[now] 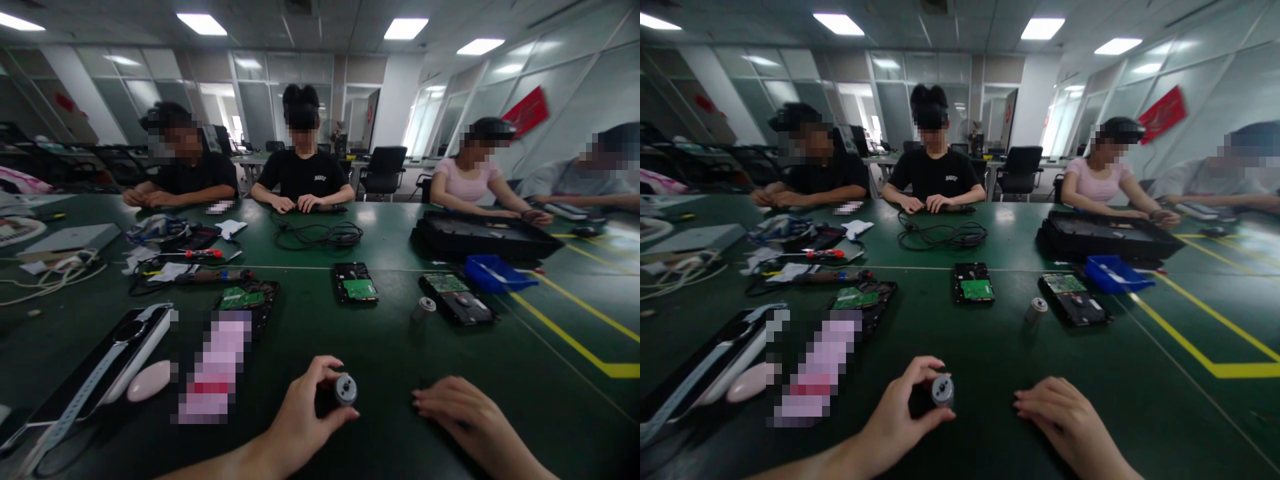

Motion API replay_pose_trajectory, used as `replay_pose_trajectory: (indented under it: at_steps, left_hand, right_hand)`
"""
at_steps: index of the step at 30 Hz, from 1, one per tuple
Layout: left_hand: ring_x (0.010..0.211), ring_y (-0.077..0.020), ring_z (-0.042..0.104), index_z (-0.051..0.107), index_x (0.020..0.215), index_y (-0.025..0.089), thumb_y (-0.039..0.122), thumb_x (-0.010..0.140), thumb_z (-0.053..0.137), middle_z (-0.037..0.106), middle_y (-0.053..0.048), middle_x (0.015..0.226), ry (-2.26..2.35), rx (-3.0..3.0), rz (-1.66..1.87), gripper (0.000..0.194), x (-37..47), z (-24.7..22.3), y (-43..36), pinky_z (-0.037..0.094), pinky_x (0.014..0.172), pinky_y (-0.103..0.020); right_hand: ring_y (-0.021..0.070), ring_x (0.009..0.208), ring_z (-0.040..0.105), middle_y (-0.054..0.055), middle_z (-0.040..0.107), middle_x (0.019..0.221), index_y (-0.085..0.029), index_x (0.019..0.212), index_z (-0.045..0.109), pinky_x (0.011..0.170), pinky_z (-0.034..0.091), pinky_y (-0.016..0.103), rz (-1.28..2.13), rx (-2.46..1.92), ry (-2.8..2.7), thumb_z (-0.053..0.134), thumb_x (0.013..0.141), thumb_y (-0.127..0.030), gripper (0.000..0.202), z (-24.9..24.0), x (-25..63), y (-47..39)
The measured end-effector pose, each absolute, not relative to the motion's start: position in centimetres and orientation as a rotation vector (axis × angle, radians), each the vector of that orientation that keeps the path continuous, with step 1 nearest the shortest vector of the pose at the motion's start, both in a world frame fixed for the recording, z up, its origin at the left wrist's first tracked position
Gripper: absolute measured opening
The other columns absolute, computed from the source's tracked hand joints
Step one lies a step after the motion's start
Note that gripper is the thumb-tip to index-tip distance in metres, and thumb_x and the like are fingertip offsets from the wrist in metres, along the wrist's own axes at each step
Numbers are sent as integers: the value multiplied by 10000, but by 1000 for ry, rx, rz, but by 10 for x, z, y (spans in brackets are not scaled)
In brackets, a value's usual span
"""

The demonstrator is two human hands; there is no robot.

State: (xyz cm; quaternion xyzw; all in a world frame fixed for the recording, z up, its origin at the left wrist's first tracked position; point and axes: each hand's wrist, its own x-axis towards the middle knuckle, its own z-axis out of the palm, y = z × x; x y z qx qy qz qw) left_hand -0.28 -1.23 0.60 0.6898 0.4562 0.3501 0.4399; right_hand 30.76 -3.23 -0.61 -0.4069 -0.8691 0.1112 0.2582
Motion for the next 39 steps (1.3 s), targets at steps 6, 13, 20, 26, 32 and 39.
replay_pose_trajectory:
  at_steps: [6, 13, 20, 26, 32, 39]
  left_hand:
    - [935, -214, 675, 509, 1142, 266, 227, 710, 819, 719, 6, 960, 1135, 1711, 854, 533, -4, 6, -14, 504, 881, -354]
    - [914, -216, 681, 515, 1136, 266, 177, 700, 813, 721, 8, 949, 1109, 1711, 909, 536, -3, 3, -13, 517, 861, -349]
    - [899, -198, 678, 512, 1136, 272, 137, 699, 800, 707, 22, 956, 1074, 1747, 934, 540, -3, -1, -12, 521, 826, -302]
    - [888, -189, 679, 509, 1126, 264, 117, 708, 785, 709, 25, 932, 1096, 1729, 913, 521, -2, 2, -13, 517, 834, -306]
    - [893, -200, 682, 507, 1123, 260, 128, 709, 780, 714, 18, 923, 1114, 1733, 900, 513, -1, 3, -13, 524, 838, -323]
    - [875, -197, 683, 502, 1132, 267, 142, 713, 774, 710, 21, 919, 1111, 1749, 905, 515, -2, 2, -13, 520, 831, -321]
  right_hand:
    - [173, 832, 728, 15, 767, 912, -289, 1000, 734, 727, 605, 245, 430, -1197, -2185, 639, 873, -219, 173, 0, 303, -35]
    - [170, 812, 720, 26, 761, 893, -232, 954, 713, 753, 577, 269, 559, -1033, -2044, 668, 862, -230, 103, 47, 229, -6]
    - [141, 746, 684, 9, 744, 809, -211, 874, 686, 711, 520, 245, 533, -811, -2106, 643, 875, -162, 66, 38, 182, 4]
    - [128, 741, 692, 0, 749, 795, -209, 824, 661, 714, 511, 238, 544, -759, -2077, 607, 887, -137, 110, 36, 184, 1]
    - [138, 786, 684, 13, 744, 817, -210, 822, 656, 748, 506, 264, 540, -730, -2113, 586, 901, -146, 124, 37, 184, 1]
    - [141, 793, 666, 3, 733, 801, -214, 843, 666, 756, 496, 264, 499, -755, -2201, 590, 902, -143, 120, 38, 183, 1]
